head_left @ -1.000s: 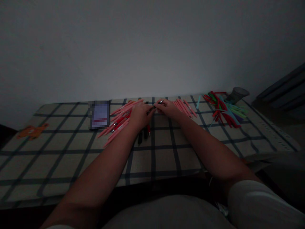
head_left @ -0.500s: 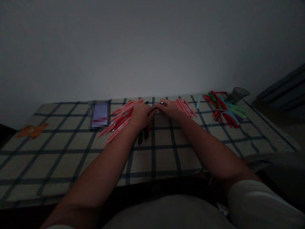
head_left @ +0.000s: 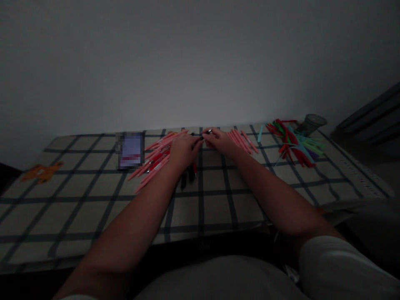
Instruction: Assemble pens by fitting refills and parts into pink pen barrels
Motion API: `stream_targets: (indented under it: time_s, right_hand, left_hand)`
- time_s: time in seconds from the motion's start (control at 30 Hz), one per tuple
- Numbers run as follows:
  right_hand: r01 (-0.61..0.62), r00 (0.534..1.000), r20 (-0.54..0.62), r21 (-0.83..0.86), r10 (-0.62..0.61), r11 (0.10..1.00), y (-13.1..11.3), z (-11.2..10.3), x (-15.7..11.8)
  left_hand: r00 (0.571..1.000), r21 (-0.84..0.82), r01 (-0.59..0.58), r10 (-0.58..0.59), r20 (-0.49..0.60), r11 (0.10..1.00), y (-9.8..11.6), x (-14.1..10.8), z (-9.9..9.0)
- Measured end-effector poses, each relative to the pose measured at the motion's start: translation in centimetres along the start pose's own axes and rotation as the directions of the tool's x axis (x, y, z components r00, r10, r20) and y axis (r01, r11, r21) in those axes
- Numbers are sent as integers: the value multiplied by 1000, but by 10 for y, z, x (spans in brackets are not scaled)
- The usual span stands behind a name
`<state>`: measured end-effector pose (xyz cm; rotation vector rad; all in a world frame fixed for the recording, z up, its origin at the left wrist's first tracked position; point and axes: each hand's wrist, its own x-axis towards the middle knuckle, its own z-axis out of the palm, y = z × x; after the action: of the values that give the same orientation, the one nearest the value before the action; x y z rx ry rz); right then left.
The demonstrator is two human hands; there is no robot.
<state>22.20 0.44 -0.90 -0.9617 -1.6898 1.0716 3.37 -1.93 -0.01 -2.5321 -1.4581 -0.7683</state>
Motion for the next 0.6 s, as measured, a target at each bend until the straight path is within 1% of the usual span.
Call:
stream_targets:
  time_s: [0.07, 0.13, 0.27, 0.43, 0.53, 0.6]
  right_hand:
    - [10, 1000, 19, 20, -10, 1000, -2, 0, -1]
    - [3, 1000, 24, -9, -2, 1000, -4, -1, -2]
    - [-27, 999, -36, -114, 23, 993, -6, -2, -3]
    - [-48, 997, -61, -170, 38, 984, -6, -2, -4]
    - [-46, 998, -58, -163, 37, 986, -8, -1, -4]
    - [-18, 999, -33, -116, 15, 993, -8, -1, -3]
  left_hand:
    - [1000, -2, 5, -5, -6, 1000, -1, 0, 1]
    - [1000, -5, 2, -2, -10, 1000, -1, 0, 1]
    - [1000, -7, -21, 21, -22, 1000, -2, 0, 2]
    - [999, 11, -32, 32, -26, 999, -2, 0, 3]
    - [999, 3, -3, 3, -38, 1000, -3, 0, 3]
    - [999, -10, 18, -18, -46, 1000, -4, -1, 4]
